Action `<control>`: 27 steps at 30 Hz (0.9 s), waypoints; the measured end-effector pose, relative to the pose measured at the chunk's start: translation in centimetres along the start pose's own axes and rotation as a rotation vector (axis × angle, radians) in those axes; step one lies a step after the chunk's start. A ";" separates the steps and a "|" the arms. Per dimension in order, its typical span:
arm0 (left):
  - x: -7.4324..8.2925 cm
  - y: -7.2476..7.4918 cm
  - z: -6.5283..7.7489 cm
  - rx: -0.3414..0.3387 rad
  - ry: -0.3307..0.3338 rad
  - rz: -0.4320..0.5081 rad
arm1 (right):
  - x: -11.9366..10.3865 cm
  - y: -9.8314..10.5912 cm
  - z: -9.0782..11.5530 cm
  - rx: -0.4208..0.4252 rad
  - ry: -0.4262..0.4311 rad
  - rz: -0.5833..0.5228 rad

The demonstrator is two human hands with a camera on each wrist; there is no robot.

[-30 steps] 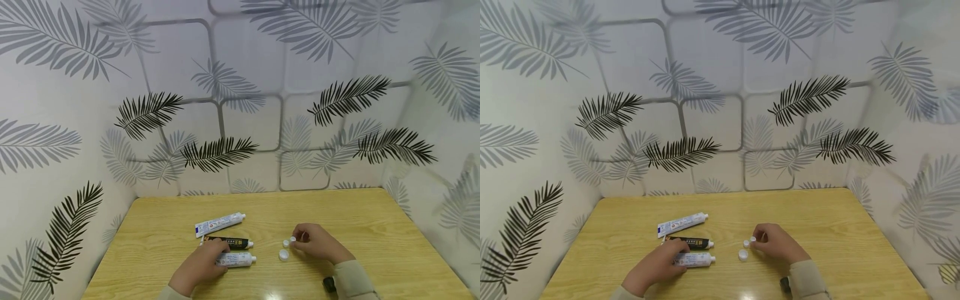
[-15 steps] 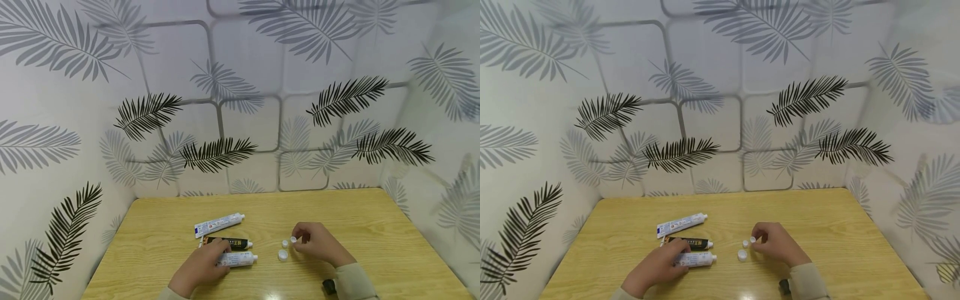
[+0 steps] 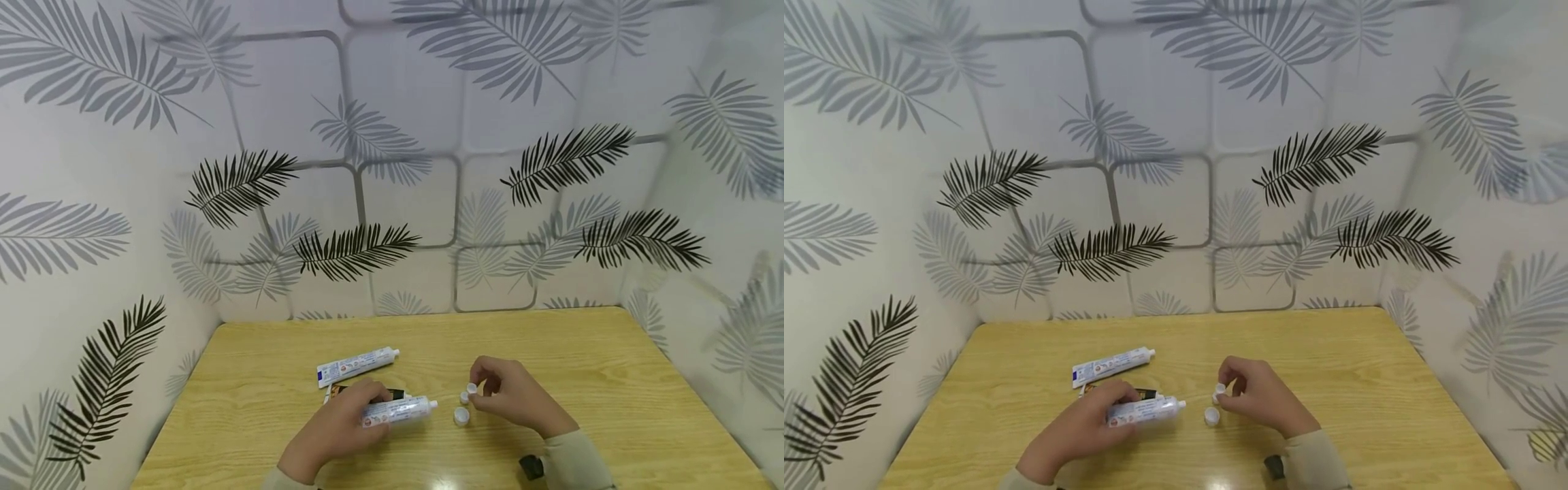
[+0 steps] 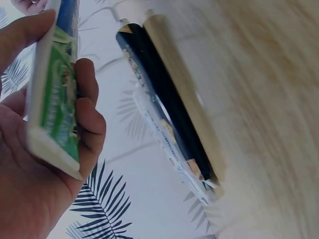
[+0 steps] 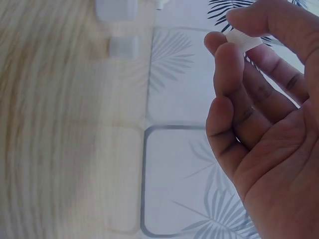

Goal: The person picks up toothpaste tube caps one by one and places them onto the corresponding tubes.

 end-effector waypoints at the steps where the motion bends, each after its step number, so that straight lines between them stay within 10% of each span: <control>1: 0.1 0.1 -0.1 0.009 0.001 0.016 | -0.3 0.0 0.0 -0.003 0.008 -0.006; 27: 2.4 1.4 -2.2 0.075 -0.009 0.228 | -4.2 1.0 0.1 -0.018 0.095 -0.013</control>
Point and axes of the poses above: each hand's wrist, its own z-axis away from the middle knuckle, its own y-axis out of the back of the hand, x = y × z, the point moved 9 cm from there along -z, towards the middle knuckle, and after that the axes turned 5 degrees about -x, right-handed, at the moved point
